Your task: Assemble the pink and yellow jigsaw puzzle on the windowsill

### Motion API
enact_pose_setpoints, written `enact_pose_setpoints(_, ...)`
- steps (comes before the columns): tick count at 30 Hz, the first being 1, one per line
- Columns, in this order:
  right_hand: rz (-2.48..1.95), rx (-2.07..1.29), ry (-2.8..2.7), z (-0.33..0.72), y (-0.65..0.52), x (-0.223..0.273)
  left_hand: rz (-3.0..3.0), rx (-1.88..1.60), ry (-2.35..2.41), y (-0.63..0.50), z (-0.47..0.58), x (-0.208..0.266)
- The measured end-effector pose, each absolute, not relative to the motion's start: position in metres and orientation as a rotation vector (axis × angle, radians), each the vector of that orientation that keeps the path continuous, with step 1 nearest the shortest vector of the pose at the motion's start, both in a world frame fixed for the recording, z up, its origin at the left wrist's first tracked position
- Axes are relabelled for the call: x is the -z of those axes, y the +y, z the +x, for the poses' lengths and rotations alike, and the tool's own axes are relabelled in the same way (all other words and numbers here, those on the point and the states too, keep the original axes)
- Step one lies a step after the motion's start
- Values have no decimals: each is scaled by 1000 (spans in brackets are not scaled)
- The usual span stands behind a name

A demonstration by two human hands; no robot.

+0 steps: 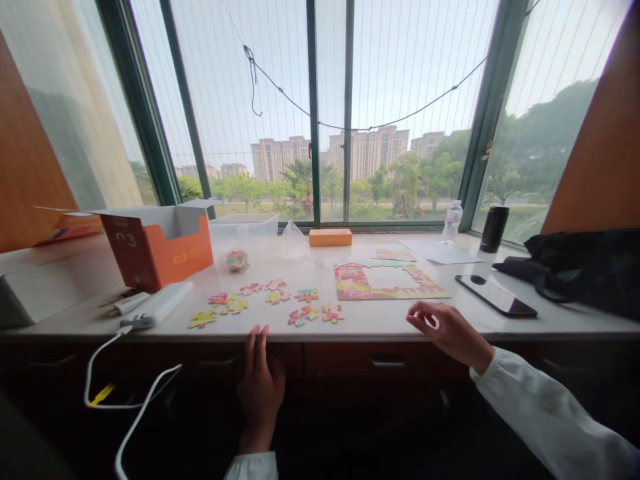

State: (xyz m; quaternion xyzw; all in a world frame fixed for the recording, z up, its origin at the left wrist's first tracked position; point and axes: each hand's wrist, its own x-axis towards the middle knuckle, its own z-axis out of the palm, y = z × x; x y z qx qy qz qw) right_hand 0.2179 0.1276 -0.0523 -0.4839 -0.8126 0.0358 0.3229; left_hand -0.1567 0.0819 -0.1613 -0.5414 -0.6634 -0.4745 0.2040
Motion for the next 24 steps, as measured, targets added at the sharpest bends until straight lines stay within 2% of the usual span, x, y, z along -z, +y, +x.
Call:
enact_pose_setpoints(8,-1516,212,-1816,250,145,83,-1493,1323,-1853,81,-155,157)
enact_pose_setpoints(16,-1379,14,-1663,259,143,63,-1473,1294,-1785,87,-159,162)
enact_pose_setpoints(24,-1415,-63,-1589,282,155,67,-1389,1333,-1694,101,-161,169)
